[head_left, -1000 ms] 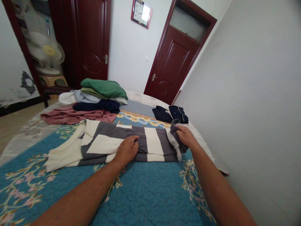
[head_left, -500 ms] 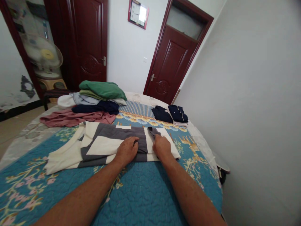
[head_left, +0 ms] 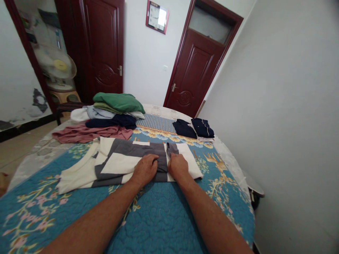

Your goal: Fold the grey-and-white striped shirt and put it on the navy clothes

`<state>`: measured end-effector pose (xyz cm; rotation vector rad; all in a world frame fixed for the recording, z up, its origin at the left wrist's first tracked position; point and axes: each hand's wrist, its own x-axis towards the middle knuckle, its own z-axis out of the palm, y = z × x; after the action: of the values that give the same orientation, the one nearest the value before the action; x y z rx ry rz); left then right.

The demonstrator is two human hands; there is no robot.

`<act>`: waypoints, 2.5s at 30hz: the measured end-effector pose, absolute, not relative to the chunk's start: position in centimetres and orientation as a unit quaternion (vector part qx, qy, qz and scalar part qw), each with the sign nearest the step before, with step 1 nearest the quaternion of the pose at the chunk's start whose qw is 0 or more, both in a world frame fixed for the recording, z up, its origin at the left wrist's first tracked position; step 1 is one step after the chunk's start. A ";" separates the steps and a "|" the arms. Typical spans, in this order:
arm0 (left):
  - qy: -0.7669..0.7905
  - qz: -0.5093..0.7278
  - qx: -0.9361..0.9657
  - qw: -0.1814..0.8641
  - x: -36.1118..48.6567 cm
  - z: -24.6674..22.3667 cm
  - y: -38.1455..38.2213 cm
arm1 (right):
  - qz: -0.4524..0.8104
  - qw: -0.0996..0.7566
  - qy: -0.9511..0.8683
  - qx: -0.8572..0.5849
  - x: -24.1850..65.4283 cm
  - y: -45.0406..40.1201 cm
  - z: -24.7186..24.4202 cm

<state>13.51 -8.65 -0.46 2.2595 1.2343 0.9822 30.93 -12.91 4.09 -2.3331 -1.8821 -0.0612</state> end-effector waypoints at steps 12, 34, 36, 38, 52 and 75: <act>0.254 0.326 0.908 0.075 17.8 1.8 -14.3 | -0.043 0.159 -0.701 -0.694 39.8 -13.3 3.1; 0.280 0.205 0.937 0.045 18.8 0.8 -14.2 | 0.078 0.060 -0.631 -0.769 43.5 -4.1 0.2; 0.285 0.208 0.935 0.043 18.8 0.8 -14.3 | 0.071 0.074 -0.633 -0.767 43.9 -3.7 -0.2; 0.287 0.218 0.931 0.048 18.8 0.9 -14.4 | 0.059 0.089 -0.638 -0.763 44.1 -3.7 -0.5; 0.306 0.283 0.900 0.131 18.8 0.5 -13.2 | -0.052 0.152 -0.622 -0.766 42.2 -11.8 -0.2; 0.310 0.253 0.916 0.032 17.0 0.6 -14.5 | 0.164 0.344 -0.486 -0.786 45.0 -17.9 0.5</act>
<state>17.03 -14.54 0.63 2.8205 0.9539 0.7793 45.00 -17.87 0.50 -2.0422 -1.2626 0.4260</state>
